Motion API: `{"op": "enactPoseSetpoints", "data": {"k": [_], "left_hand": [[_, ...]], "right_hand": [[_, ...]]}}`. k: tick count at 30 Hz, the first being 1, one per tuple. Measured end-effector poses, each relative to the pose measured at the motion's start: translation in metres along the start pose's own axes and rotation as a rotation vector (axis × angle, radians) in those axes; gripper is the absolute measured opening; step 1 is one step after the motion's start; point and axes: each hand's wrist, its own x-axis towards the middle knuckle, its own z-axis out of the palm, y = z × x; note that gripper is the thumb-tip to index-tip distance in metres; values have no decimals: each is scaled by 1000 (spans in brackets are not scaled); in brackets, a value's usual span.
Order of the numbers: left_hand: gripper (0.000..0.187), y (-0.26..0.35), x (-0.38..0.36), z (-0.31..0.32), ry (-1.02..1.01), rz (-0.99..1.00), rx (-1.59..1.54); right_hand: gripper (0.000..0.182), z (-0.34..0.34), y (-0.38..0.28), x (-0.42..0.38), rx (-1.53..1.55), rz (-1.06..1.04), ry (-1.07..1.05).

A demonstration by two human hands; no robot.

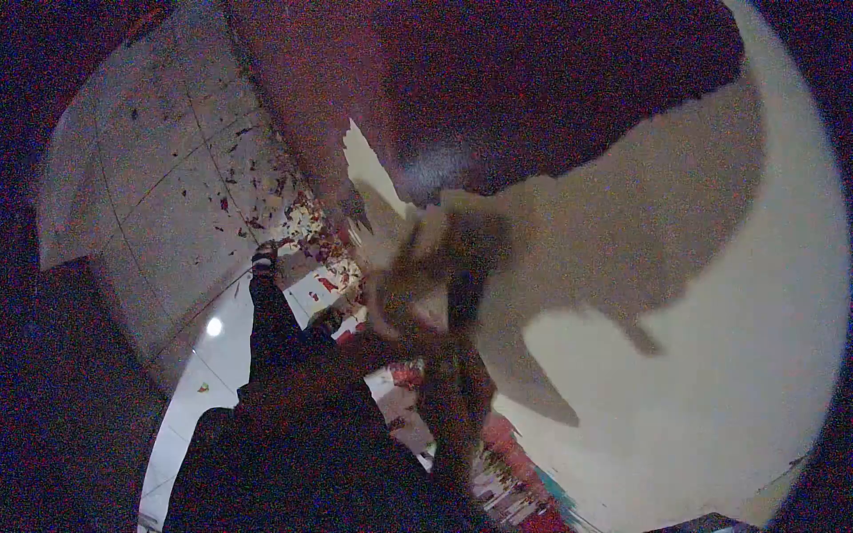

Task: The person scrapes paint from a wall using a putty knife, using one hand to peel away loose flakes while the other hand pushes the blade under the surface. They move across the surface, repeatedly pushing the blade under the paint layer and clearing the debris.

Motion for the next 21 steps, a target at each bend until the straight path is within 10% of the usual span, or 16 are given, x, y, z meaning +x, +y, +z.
{"op": "enactPoseSetpoints", "data": {"k": [6, 9, 12, 15, 21], "left_hand": [[66, 15, -6, -22, -46, 53, -151], [65, 11, 10, -31, -43, -335, -297], [65, 6, 19, -42, -87, -115, -192], [66, 9, 3, -23, -165, 71, 40], [74, 10, -2, -20, -203, 71, 107]], "right_hand": [[27, -2, -27, -5, 256, 239, -26], [27, -6, -22, -6, -32, -70, -45], [29, 3, -9, 8, -659, -515, -6], [28, 10, -10, 0, -139, 69, 14], [20, 5, -33, -4, -572, -144, -60]]}}
